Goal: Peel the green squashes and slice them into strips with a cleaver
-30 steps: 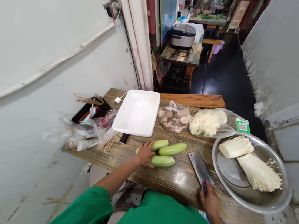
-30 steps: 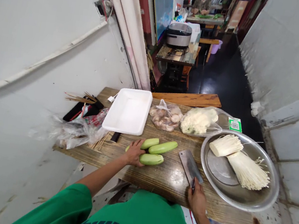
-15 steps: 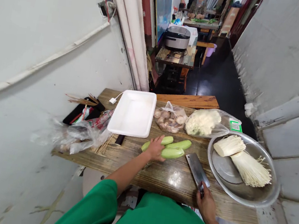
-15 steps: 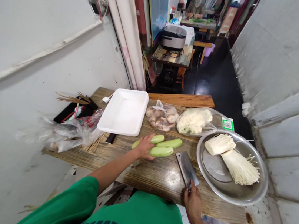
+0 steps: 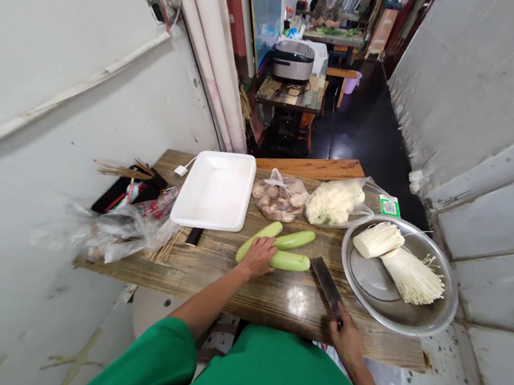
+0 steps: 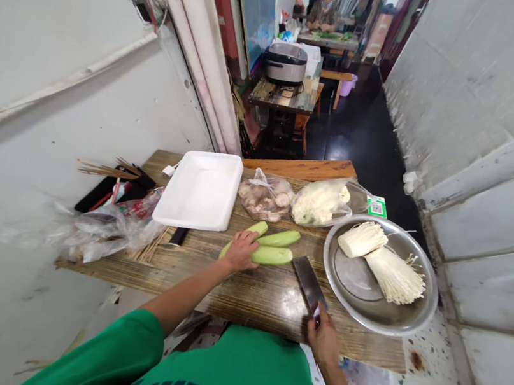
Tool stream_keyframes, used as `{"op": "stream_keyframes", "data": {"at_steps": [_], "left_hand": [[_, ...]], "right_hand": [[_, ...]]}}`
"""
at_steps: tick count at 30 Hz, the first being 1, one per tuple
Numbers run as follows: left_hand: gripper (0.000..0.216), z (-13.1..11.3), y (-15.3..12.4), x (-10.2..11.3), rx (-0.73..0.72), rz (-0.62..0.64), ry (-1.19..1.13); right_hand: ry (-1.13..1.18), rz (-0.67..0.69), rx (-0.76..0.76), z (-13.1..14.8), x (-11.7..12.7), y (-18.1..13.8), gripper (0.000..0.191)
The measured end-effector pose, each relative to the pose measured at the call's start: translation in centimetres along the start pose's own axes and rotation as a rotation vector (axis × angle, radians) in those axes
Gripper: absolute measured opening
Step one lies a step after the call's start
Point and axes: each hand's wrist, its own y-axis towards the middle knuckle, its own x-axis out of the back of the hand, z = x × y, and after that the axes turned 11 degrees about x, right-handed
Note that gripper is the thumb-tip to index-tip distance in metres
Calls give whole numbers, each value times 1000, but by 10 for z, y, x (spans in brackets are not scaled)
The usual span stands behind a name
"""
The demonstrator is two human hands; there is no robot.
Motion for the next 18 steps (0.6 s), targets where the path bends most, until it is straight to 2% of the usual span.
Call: {"op": "stream_keyframes", "data": {"at_steps": [5, 9, 12, 15, 18], "left_hand": [[48, -20, -48, -38, -77, 103, -60], [50, -44, -62, -59, -108, 137, -144], [53, -55, -62, -68, -87, 93, -174], [61, -58, -69, -78, 17, 18, -216], [88, -62, -86, -93, 110, -38, -347]], "right_hand": [[8, 122, -18, 1, 28, -2, 60], [36, 209, 71, 10, 46, 0, 56], [20, 277, 119, 22, 52, 5, 57], [19, 307, 154, 34, 58, 11, 57], [-4, 296, 201, 48, 65, 18, 55]]}}
